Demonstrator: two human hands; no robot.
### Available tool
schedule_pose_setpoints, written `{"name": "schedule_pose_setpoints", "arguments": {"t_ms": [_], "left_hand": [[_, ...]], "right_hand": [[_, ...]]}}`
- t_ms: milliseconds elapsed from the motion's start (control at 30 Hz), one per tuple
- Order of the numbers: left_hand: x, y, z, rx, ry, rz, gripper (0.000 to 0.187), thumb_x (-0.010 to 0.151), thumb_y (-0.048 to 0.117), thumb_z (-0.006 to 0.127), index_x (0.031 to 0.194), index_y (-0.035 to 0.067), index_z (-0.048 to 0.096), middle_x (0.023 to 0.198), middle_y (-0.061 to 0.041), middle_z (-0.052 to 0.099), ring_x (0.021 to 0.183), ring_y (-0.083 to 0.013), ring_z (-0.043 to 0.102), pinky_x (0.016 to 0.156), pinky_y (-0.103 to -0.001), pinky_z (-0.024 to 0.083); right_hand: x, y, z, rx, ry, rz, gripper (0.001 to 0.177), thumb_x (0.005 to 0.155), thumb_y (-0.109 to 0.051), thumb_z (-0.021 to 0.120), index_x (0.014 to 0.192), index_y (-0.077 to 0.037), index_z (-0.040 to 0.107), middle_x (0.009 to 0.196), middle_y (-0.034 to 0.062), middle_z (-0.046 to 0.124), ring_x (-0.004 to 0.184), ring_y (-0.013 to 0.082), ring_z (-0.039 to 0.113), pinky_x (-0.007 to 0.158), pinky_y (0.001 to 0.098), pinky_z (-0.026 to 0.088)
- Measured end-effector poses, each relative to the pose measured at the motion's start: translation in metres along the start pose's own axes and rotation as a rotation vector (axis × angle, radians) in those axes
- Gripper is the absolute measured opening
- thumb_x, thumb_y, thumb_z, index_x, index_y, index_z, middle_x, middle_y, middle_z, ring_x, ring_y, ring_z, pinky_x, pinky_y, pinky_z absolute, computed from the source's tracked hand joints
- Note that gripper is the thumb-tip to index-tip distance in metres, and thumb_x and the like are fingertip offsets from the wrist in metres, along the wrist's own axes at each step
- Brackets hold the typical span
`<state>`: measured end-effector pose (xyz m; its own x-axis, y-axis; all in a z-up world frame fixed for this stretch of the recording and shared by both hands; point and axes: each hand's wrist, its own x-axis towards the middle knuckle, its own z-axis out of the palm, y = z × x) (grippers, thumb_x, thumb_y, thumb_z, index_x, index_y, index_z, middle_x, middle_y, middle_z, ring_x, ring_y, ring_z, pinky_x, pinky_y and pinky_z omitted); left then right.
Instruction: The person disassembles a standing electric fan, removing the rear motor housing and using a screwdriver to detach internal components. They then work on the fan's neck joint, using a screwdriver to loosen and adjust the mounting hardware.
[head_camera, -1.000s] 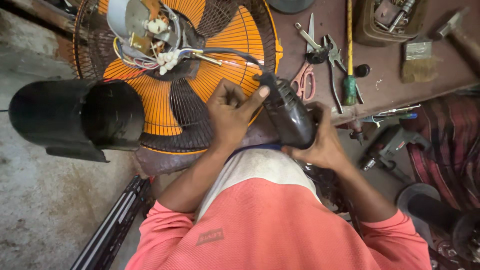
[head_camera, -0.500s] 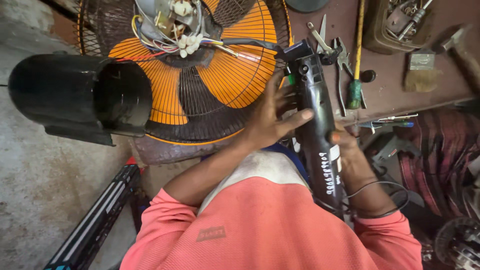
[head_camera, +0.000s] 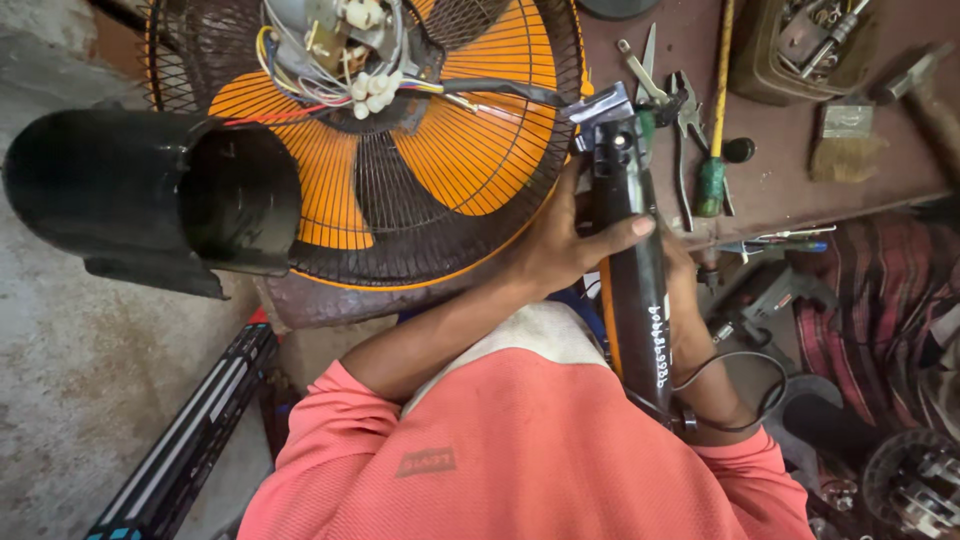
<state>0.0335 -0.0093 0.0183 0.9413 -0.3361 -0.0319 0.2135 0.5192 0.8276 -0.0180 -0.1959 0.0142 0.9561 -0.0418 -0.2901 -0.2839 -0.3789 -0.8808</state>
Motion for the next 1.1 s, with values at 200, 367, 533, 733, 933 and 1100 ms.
{"name": "schedule_pose_setpoints", "arguments": {"t_ms": [200,367,533,733,933,1100], "left_hand": [[0.0,0.007,0.004,0.056,0.006,0.104,0.083,0.091,0.032,0.08,0.154,0.0,0.037,0.133,-0.013,0.058,0.124,-0.0205,0.06,0.113,-0.038,0.05],[0.005,0.001,0.008,-0.014,0.016,0.185,0.081,0.094,0.028,0.076,0.158,0.001,0.035,0.139,-0.01,0.055,0.132,-0.0196,0.055,0.122,-0.038,0.044],[0.011,-0.003,0.009,-0.034,0.027,0.219,0.08,0.093,0.029,0.077,0.156,0.0,0.037,0.135,-0.011,0.056,0.129,-0.0201,0.056,0.121,-0.038,0.044],[0.013,0.005,0.003,0.116,0.024,0.163,0.082,0.093,0.037,0.076,0.155,-0.001,0.039,0.13,-0.012,0.059,0.123,-0.0198,0.058,0.118,-0.039,0.047],[0.018,0.005,-0.001,0.329,0.104,0.166,0.084,0.091,0.044,0.076,0.151,-0.002,0.041,0.138,-0.012,0.057,0.13,-0.0227,0.057,0.115,-0.04,0.045],[0.022,0.002,0.001,0.322,0.131,0.136,0.085,0.085,0.048,0.078,0.146,-0.001,0.045,0.126,-0.013,0.058,0.119,-0.0249,0.06,0.108,-0.039,0.05]], "right_hand": [[0.013,-0.031,-0.005,0.658,0.218,-0.08,0.02,0.11,-0.006,0.06,0.128,0.001,0.059,0.104,0.007,0.069,0.093,0.0137,0.067,0.087,0.0252,0.055],[0.006,-0.049,-0.045,0.062,0.34,-0.385,0.027,0.11,0.002,0.07,0.131,-0.002,0.053,0.103,0.007,0.064,0.095,0.0154,0.066,0.09,0.0306,0.056],[-0.002,-0.113,-0.071,-0.16,0.418,-0.696,0.007,0.104,0.004,0.059,0.11,0.002,0.056,0.098,0.0128,0.069,0.087,0.0228,0.072,0.081,0.0361,0.063],[-0.006,-0.134,-0.085,-0.218,0.375,-0.854,0.013,0.107,0.006,0.055,0.118,0.001,0.052,0.098,0.0155,0.068,0.086,0.026,0.071,0.083,0.0405,0.063],[0.013,-0.141,-0.069,-0.178,0.243,-0.941,0.019,0.11,0.007,0.052,0.126,-0.001,0.049,0.099,0.0181,0.066,0.086,0.0291,0.071,0.084,0.0449,0.062],[0.026,-0.14,-0.07,-0.16,0.21,-0.959,0.023,0.112,0.009,0.049,0.133,-0.002,0.046,0.099,0.0204,0.065,0.086,0.0318,0.071,0.086,0.0486,0.061]]}}
